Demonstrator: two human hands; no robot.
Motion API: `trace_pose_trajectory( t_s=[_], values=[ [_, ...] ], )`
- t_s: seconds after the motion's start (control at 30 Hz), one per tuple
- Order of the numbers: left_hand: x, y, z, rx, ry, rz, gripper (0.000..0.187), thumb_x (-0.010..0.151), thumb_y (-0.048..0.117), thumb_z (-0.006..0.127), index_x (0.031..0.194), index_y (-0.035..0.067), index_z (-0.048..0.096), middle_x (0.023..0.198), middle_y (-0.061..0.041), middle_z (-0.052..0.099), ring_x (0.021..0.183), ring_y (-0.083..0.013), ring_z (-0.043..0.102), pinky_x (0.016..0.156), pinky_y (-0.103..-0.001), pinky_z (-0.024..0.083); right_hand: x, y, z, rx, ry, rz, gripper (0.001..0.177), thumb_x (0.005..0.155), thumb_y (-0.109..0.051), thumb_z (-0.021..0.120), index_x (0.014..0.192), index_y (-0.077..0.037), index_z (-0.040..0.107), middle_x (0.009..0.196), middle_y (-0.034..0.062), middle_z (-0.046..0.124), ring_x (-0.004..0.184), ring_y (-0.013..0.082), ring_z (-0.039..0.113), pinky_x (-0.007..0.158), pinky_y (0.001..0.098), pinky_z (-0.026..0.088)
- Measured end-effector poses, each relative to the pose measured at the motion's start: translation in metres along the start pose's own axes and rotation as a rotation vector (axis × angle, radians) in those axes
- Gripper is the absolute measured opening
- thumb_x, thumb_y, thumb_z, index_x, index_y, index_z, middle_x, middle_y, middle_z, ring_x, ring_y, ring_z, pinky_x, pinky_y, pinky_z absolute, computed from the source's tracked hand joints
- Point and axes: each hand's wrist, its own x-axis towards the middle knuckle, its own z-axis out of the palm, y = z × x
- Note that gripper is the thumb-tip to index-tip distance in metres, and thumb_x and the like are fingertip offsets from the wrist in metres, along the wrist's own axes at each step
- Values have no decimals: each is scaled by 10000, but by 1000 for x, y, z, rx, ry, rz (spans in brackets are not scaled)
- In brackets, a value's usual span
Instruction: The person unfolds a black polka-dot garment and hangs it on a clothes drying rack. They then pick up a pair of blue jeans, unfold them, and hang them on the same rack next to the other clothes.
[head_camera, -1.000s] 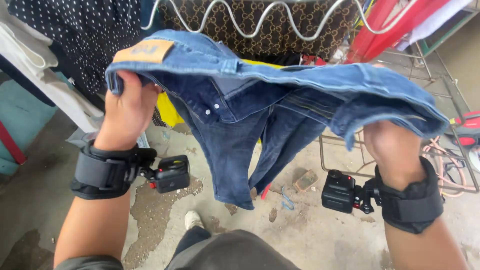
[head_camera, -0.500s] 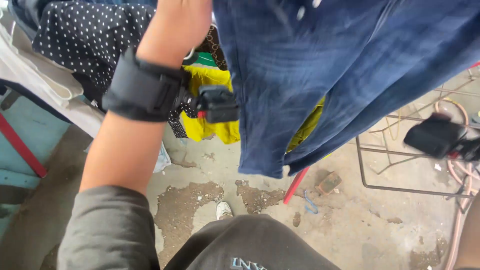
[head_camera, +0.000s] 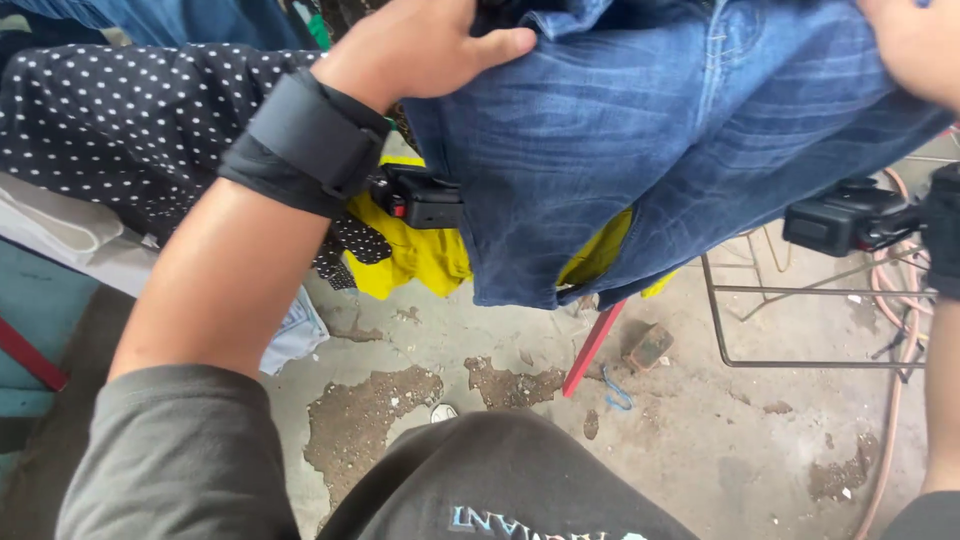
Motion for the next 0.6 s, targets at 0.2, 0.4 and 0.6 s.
trace_pose_trajectory(
  t_s=[0.2,0.4,0.6],
  values=[
    [-12,8,-1,3,-45,-32,398,1071,418,695,1110,23,717,923,-165,732,804,-319,715,691,-423,540,-77,-93,-57,-347,231,-440,241,1151,-162,537,1077,4,697,906,169,713,758,293,691,696,359,524],
    [-87,58,9,-90,577,-62,158,1117,100,645,1006,-8,611,837,-102,642,758,-223,605,666,-350,462,-163,-131,-82,422,404,-417,226,1204,-14,411,1342,118,532,1247,187,632,1143,259,619,1074,347,516],
    [-139,3,91,-828,517,-759,109,1076,77,557,1165,34,513,1022,-34,623,890,-109,616,756,-256,528,-186,-143,-70,1066,573,45,103,1178,5,492,1244,7,571,1170,83,657,1045,150,643,982,267,558]
  ],
)
